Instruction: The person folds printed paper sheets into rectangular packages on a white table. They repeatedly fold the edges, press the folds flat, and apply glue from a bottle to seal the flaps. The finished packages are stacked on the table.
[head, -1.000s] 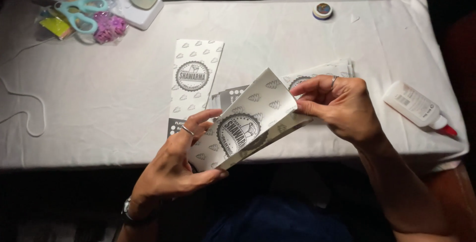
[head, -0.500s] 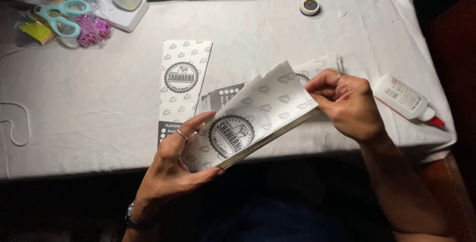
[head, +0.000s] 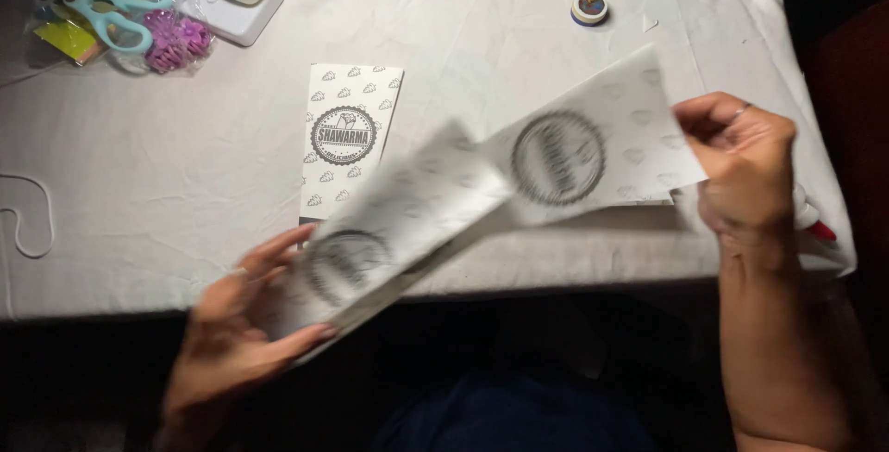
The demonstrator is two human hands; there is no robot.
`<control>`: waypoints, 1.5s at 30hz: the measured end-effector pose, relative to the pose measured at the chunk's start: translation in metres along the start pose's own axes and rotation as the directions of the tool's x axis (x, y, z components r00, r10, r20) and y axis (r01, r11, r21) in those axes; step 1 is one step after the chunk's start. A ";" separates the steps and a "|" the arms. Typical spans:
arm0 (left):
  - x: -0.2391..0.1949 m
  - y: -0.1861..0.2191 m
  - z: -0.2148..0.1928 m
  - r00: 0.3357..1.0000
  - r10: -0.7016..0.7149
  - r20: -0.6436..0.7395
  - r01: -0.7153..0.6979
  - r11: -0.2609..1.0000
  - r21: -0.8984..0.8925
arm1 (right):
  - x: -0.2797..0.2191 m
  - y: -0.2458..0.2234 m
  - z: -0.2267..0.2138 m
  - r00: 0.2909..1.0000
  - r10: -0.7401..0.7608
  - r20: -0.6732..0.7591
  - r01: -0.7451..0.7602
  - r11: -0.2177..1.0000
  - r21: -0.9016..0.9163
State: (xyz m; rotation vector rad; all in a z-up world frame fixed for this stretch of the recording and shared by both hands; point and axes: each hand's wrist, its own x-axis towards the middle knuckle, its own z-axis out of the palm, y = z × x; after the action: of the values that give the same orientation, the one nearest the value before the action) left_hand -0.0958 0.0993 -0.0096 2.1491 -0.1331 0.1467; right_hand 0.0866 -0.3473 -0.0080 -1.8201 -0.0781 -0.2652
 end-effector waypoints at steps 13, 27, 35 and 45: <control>-0.040 -0.020 -0.014 0.954 -0.213 -0.213 0.135 0.935 -0.328 | -0.021 0.012 -0.023 0.960 -0.258 0.107 0.256 0.659 -0.707; 0.019 0.017 0.039 0.958 0.212 0.192 -0.111 0.895 -0.432 | -0.054 -0.037 0.035 0.955 0.112 0.275 -0.121 0.993 0.014; 0.002 0.008 0.026 0.993 0.014 0.117 0.017 0.967 -0.254 | -0.045 -0.044 0.027 0.966 0.133 0.222 -0.132 0.991 -0.022; 0.026 0.002 -0.018 0.978 -0.112 -0.176 0.117 0.993 0.022 | -0.025 -0.004 -0.051 0.976 0.084 -0.202 -0.066 0.994 0.091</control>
State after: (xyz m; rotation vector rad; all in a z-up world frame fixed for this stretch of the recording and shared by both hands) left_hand -0.0710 0.1127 0.0061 2.1588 0.0950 0.2705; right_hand 0.0549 -0.3932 0.0028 -1.6990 0.1225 -0.3892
